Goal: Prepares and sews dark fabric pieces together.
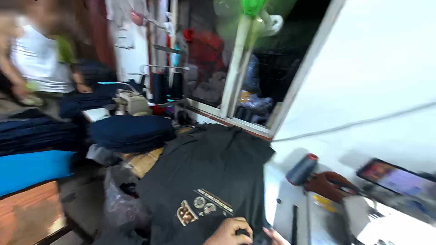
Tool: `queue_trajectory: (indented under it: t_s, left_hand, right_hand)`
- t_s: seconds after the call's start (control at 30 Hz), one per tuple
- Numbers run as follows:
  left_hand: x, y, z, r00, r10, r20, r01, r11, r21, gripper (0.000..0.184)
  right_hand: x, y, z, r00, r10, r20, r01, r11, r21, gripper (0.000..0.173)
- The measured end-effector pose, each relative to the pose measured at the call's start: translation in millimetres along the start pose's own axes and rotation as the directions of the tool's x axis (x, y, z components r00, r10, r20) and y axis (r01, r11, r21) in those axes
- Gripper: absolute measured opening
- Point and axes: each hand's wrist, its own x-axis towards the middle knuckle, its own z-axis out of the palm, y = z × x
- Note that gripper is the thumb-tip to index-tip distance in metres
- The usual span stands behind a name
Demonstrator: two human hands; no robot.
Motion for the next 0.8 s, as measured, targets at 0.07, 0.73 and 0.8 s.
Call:
queue_trajectory:
  t_s: [0.07, 0.73, 0.8]
  left_hand:
    - [0.1, -3.5, 0.4, 1.0, -0.01, 0.002, 0.01, 1.0, 0.006, 0.015]
    - [16.9, 39.8, -4.1, 0.99, -0.141, 0.028, 0.142, 0.989, -0.042, 0.009]
    - [26.1, 57.0, -9.2, 0.99, -0.119, 0.081, 0.123, 0.991, -0.047, 0.006]
  right_hand:
    - [3.9, -3.8, 4.6, 0.993, 0.059, -0.105, -0.049, 0.994, 0.093, 0.014]
    - [-22.0, 41.1, -4.1, 0.768, -0.621, -0.155, 0.549, 0.764, -0.34, 0.006]
    - [-25.6, 40.7, 0.0, 0.749, -0.651, -0.124, 0.593, 0.742, -0.313, 0.008]
